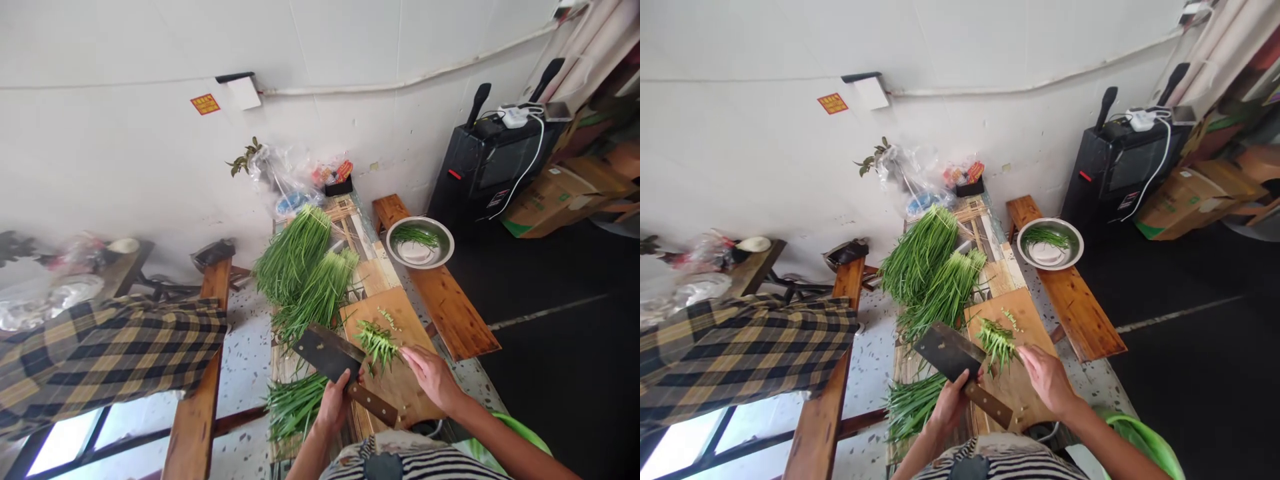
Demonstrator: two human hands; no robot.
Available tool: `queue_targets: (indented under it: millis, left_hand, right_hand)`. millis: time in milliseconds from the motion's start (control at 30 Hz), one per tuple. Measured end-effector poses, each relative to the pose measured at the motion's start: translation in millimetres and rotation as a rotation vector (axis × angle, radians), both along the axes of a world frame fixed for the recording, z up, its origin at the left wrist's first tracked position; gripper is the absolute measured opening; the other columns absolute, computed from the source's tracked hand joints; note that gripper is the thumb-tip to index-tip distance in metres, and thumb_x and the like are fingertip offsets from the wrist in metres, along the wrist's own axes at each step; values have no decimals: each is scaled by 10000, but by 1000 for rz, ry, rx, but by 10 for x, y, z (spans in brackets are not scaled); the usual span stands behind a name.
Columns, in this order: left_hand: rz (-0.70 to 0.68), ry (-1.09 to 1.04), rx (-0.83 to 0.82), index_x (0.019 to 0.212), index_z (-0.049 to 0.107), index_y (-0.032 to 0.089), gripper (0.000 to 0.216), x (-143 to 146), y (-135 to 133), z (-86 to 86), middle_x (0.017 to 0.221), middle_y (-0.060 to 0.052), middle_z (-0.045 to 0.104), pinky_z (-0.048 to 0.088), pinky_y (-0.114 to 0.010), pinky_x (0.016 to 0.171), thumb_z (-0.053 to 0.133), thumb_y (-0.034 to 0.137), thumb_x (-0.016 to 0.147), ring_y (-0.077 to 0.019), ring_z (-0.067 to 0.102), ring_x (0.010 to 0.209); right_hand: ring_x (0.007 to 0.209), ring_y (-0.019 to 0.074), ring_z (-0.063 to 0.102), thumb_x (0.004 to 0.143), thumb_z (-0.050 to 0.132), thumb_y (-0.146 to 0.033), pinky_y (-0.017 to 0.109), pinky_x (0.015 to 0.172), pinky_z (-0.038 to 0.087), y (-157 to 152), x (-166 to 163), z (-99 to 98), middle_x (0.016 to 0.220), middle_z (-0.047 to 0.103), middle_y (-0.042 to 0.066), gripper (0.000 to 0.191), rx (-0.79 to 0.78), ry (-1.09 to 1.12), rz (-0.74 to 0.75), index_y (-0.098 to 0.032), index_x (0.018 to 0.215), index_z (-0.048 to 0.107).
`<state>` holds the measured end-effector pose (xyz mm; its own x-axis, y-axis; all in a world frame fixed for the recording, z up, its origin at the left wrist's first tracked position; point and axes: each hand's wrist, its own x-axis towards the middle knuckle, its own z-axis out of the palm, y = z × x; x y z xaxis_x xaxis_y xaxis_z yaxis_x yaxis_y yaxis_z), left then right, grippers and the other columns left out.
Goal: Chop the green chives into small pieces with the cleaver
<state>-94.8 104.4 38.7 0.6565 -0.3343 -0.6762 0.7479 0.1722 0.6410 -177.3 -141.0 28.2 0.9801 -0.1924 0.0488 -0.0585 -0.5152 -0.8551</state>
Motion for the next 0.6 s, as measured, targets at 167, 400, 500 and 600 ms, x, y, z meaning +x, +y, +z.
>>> queue_targets:
  millis: [167, 400, 500, 600]
  left_hand:
    - [-98, -1, -20, 902, 701, 74, 462, -78, -225, -357, 893, -147, 679, 464, -309, 748, 741, 468, 663, -187, 619, 730]
    - [-204, 34, -53, 815, 691, 51, 520, -247, -533, -594, 807, -154, 673, 449, -328, 751, 805, 485, 553, -185, 597, 679]
    - [-185, 92, -62, 793, 679, 66, 498, -297, -568, -595, 784, -142, 675, 451, -324, 729, 824, 463, 530, -177, 597, 654]
    - [-144, 151, -57, 787, 663, 96, 488, -311, -575, -585, 789, -131, 678, 462, -328, 714, 843, 448, 500, -181, 611, 655]
  right_hand:
    - [1005, 204, 652, 925, 438, -293, 352, 911, 517, -445, -89, 119, 1114, 686, 77, 287, -185, -41, -131, -221, 1111, 644]
    - [909, 222, 681, 907, 412, -382, 354, 865, 523, -995, 106, 353, 1028, 713, 102, 338, -309, -57, -254, -195, 1025, 666]
    - [822, 219, 688, 882, 406, -412, 337, 809, 527, -1179, 341, 505, 967, 723, 109, 368, -282, -32, -303, -185, 977, 680]
    - [753, 215, 677, 844, 432, -402, 316, 744, 515, -1343, 684, 655, 848, 728, 95, 350, -219, 27, -381, -186, 919, 698]
